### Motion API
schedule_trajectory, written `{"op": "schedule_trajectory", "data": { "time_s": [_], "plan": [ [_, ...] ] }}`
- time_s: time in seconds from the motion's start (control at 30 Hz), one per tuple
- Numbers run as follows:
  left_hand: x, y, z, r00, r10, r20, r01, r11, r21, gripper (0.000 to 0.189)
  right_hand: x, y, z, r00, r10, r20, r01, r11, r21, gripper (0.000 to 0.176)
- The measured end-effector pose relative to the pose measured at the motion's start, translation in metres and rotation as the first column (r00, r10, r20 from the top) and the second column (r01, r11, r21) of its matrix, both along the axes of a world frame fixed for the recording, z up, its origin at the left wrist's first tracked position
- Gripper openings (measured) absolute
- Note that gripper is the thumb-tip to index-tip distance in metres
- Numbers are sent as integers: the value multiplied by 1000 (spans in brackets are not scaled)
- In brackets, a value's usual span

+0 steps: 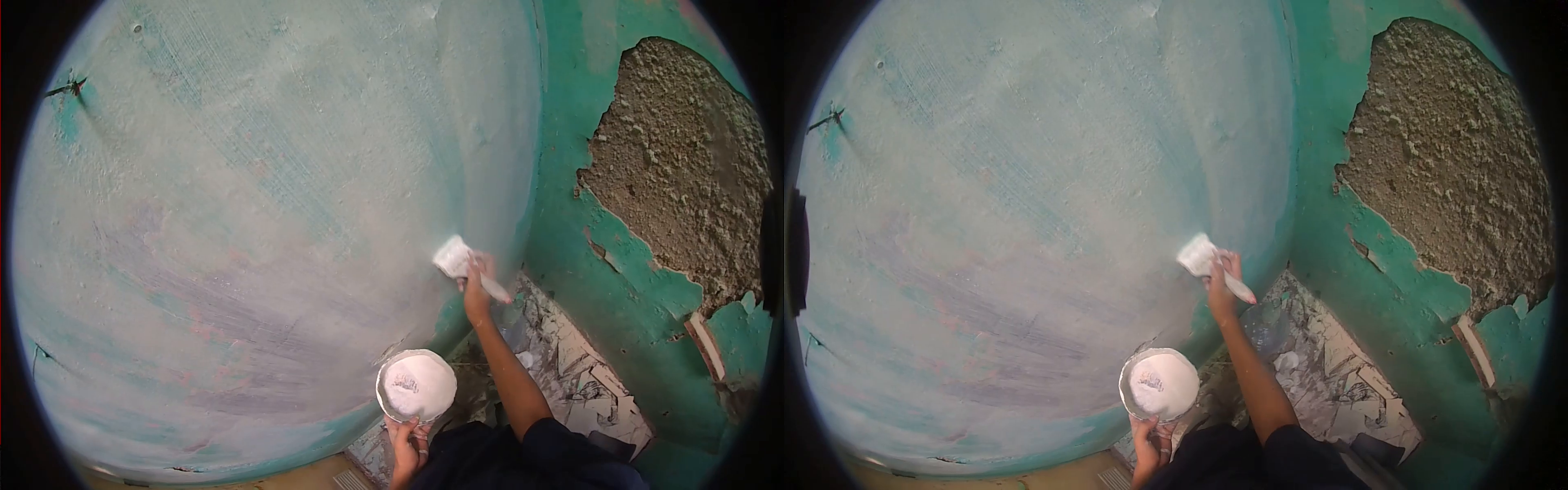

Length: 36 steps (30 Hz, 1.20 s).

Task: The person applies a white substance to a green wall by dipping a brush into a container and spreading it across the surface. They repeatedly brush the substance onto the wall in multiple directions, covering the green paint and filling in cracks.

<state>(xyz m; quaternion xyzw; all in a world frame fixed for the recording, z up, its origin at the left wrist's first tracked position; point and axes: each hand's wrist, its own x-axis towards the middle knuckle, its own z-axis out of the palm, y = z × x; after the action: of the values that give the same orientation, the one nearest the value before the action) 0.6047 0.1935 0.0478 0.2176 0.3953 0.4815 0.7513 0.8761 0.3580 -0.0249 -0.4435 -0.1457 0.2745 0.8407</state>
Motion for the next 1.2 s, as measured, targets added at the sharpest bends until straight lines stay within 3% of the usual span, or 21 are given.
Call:
{"op": "schedule_trajectory", "data": {
  "time_s": [0.1, 0.17, 0.23, 0.3, 0.37, 0.43, 0.47, 0.53, 0.63, 0.67, 0.73, 0.8, 0.9, 0.97, 1.0, 1.07, 1.13, 1.2],
  "plan": [
    [-13, 4, -1, 998, -38, -49, 37, 999, -11, 64, -3, -6, -36, 999, -20, -39, 16, 996, -86, 25],
    [-21, 8, 0, 996, -69, -52, 69, 998, -6, 65, 5, -8, -17, 997, -42, 71, 58, 969, -239, 25],
    [-26, 11, 0, 994, -102, -48, 102, 995, -6, 65, 6, -7, 50, 974, -74, 213, 146, 926, -348, 24],
    [-30, 16, 0, 993, -111, -37, 111, 994, 1, 66, 2, -15, 146, 853, -92, 513, 313, 878, -362, 19],
    [-39, 20, -4, 991, -131, -29, 131, 991, -7, 66, 8, -6, 200, 903, -91, 419, 202, 952, -230, 18],
    [-45, 23, -4, 989, -148, -20, 148, 989, -12, 66, 13, -1, 238, 925, -84, 371, 69, 996, 53, 22],
    [-49, 25, -4, 985, -169, -38, 168, 986, -16, 67, 14, 1, 245, 924, -89, 372, 76, 996, 49, 22],
    [-56, 28, -5, 979, -195, -57, 194, 981, -27, 67, 11, 3, 249, 913, -120, 390, 3, 958, 288, 30],
    [-66, 34, -6, 977, -210, -17, 210, 977, -20, 67, -4, -1, 181, 937, -69, 343, 8, 984, 176, 36],
    [-71, 35, -6, 975, -222, -22, 222, 975, -10, 66, -13, -2, 150, 964, -77, 255, 41, 989, 143, 36],
    [-79, 40, -7, 971, -239, -30, 239, 971, 1, 66, -27, 4, 52, 979, -137, 150, 131, 990, 50, 38],
    [-89, 43, -8, 967, -251, -35, 251, 968, -13, 65, -46, -5, -8, 986, -166, 32, 167, 985, -45, 37],
    [-98, 47, -8, 939, -312, -145, 313, 949, -17, 74, -51, -12, -57, 979, -181, 94, 193, 973, -127, 37],
    [-107, 50, -10, 933, -332, -140, 334, 942, -9, 74, -51, -15, -46, 983, -135, 126, 169, 933, -317, 36],
    [-110, 52, -12, 928, -348, -130, 350, 937, -7, 74, -48, -13, -40, 981, -144, 128, 178, 933, -313, 36],
    [-114, 53, -8, 925, -356, -132, 359, 933, -4, 74, -49, -13, 32, 793, -201, 575, 487, 776, -401, 33],
    [-118, 53, -4, 924, -359, -132, 362, 932, -1, 73, -47, -13, 107, 690, -238, 683, 569, 762, -310, 31],
    [-120, 55, -1, 917, -379, -127, 382, 924, 3, 73, -43, -5, 164, 768, -305, 563, 464, 871, -162, 30]
  ]
}}
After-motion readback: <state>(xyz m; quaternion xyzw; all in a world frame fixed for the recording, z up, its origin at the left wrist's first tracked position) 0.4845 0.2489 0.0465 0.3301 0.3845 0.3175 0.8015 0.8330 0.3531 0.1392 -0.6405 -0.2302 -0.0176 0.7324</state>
